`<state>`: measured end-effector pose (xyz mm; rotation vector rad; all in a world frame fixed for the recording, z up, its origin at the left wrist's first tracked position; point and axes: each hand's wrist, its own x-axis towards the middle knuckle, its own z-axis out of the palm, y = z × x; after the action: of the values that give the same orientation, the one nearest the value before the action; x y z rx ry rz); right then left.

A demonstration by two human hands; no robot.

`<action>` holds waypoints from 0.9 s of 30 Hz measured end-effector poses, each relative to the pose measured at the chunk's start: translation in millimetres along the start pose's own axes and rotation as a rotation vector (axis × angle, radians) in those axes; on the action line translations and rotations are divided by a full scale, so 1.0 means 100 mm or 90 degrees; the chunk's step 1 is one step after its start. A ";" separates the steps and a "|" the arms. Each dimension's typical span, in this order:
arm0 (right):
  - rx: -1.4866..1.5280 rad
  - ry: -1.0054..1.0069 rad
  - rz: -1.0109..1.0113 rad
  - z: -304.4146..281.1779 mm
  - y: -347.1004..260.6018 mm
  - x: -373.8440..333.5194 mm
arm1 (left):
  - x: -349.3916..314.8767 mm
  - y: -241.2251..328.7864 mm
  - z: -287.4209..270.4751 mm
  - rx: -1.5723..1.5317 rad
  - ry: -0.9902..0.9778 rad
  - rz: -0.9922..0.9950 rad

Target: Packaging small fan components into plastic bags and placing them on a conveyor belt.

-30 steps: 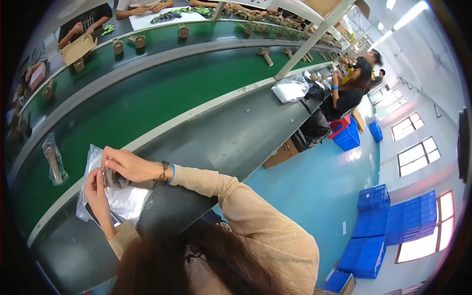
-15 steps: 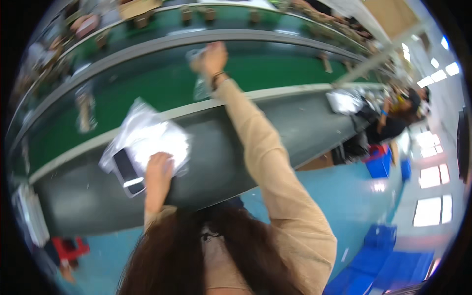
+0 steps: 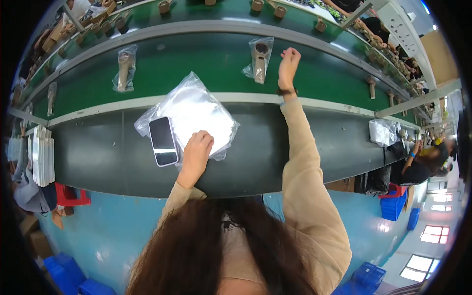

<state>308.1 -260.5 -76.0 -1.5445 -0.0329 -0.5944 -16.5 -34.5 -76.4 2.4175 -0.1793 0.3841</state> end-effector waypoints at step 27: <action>-0.318 -0.576 -0.261 -0.63 -1.08 -2.52 | -0.06 0.04 0.00 0.093 0.009 -0.052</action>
<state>29.4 -225.5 -76.8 -2.2102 -0.9670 -0.1668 -23.3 -36.9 -76.1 2.5549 -0.0466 0.3887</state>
